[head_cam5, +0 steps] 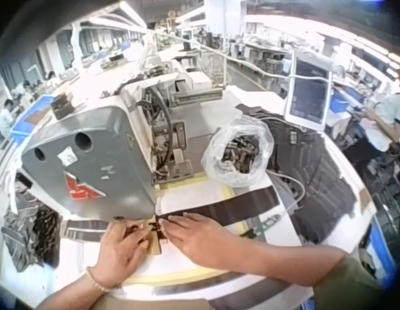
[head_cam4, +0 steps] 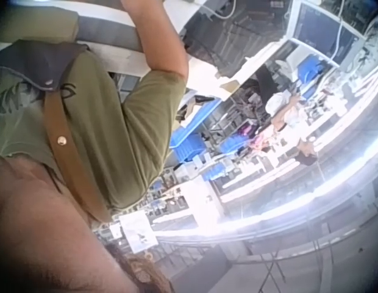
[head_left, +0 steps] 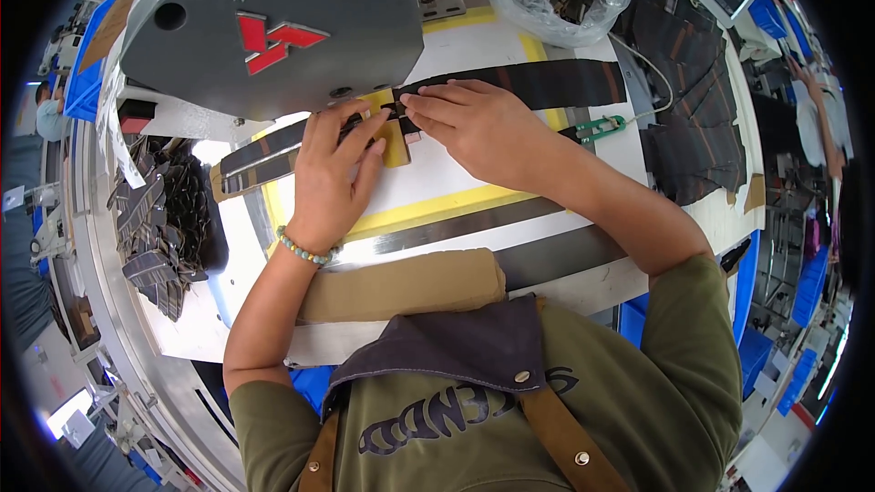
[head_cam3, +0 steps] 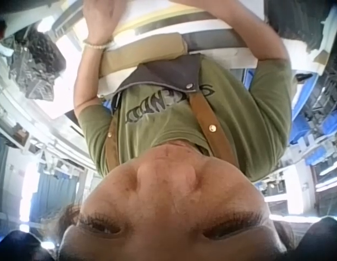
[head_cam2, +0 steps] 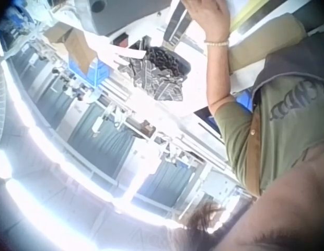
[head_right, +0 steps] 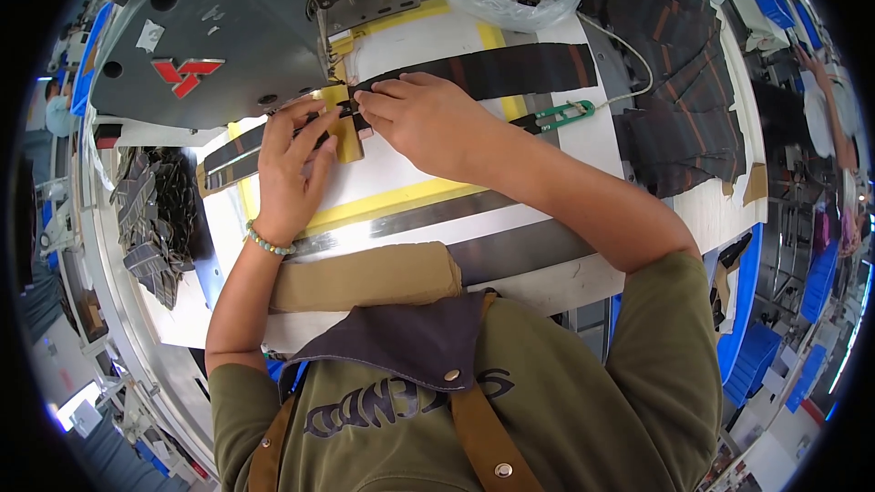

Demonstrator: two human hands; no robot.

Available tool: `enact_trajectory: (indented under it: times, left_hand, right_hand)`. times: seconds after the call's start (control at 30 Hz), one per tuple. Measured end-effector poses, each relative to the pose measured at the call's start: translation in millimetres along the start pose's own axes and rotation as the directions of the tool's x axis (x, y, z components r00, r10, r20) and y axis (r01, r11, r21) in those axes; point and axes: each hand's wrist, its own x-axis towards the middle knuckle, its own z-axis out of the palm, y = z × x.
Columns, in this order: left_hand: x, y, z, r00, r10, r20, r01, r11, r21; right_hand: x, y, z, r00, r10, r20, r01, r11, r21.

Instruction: Sewing leather components using an industrial sewing machine.

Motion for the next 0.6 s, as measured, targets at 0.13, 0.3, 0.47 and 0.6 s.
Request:
enact_trajectory:
  times: [0.13, 0.3, 0.47, 0.6]
  left_hand:
    - [4.2, 2.5, 0.1, 0.975, 0.203, 0.092, -0.218, 0.957, 0.193]
    - [6.0, 4.5, -0.2, 0.97, 0.205, 0.128, -0.228, 0.952, 0.205]
    - [5.7, 4.5, -0.2, 0.972, 0.207, 0.111, -0.227, 0.95, 0.217]
    - [6.7, 1.6, -1.9, 0.975, 0.169, 0.142, -0.193, 0.966, 0.172]
  right_hand:
    - [-0.5, 1.3, 1.0, 1.0, 0.01, 0.02, -0.01, 1.0, -0.001]
    - [-3.5, 3.7, 3.3, 0.999, 0.001, -0.04, 0.0, 1.0, 0.023]
    - [-6.3, 5.4, 7.2, 0.998, -0.012, -0.061, 0.017, 0.996, 0.082]
    - [-6.4, 8.2, 8.6, 0.997, -0.012, -0.081, 0.021, 0.994, 0.103]
